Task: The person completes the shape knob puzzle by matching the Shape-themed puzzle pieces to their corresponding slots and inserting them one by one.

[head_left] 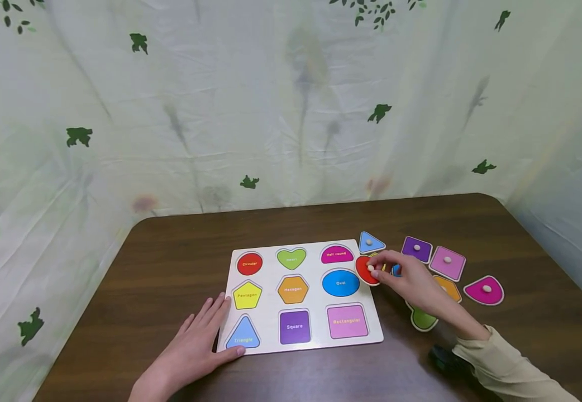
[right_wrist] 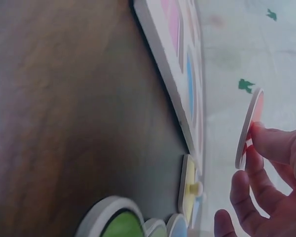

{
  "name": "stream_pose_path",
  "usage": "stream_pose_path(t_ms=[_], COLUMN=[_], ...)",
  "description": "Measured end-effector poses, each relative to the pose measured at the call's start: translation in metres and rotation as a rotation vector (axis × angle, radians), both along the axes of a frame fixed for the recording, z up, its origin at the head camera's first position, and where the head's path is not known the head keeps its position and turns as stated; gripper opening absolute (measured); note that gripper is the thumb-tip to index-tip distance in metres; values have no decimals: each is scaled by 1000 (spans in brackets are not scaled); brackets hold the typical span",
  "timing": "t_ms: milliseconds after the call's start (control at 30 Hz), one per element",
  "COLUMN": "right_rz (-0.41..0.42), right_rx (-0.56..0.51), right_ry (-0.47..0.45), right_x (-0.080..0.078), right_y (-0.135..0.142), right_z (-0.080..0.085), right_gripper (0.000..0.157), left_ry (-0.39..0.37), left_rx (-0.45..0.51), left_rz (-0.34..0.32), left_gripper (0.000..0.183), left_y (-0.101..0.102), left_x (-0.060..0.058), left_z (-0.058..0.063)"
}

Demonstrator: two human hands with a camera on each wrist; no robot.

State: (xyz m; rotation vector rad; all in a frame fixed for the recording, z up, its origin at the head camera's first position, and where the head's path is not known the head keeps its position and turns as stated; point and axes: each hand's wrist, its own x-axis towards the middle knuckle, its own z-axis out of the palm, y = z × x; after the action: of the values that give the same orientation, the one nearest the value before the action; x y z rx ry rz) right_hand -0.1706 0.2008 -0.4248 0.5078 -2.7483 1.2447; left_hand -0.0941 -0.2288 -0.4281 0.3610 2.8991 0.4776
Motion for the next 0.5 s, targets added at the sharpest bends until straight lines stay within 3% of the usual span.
stream_pose_path(t_ms=[500], right_rz=[82], right_rx=[-58], right_ry=[3], right_x=[-19], right_y=[-32], right_z=[4], right_gripper=[18], left_ry=[-12], left_rx=[-11], left_rz=[5], left_gripper=[109], left_y=[-1], left_x=[0], left_z=[0])
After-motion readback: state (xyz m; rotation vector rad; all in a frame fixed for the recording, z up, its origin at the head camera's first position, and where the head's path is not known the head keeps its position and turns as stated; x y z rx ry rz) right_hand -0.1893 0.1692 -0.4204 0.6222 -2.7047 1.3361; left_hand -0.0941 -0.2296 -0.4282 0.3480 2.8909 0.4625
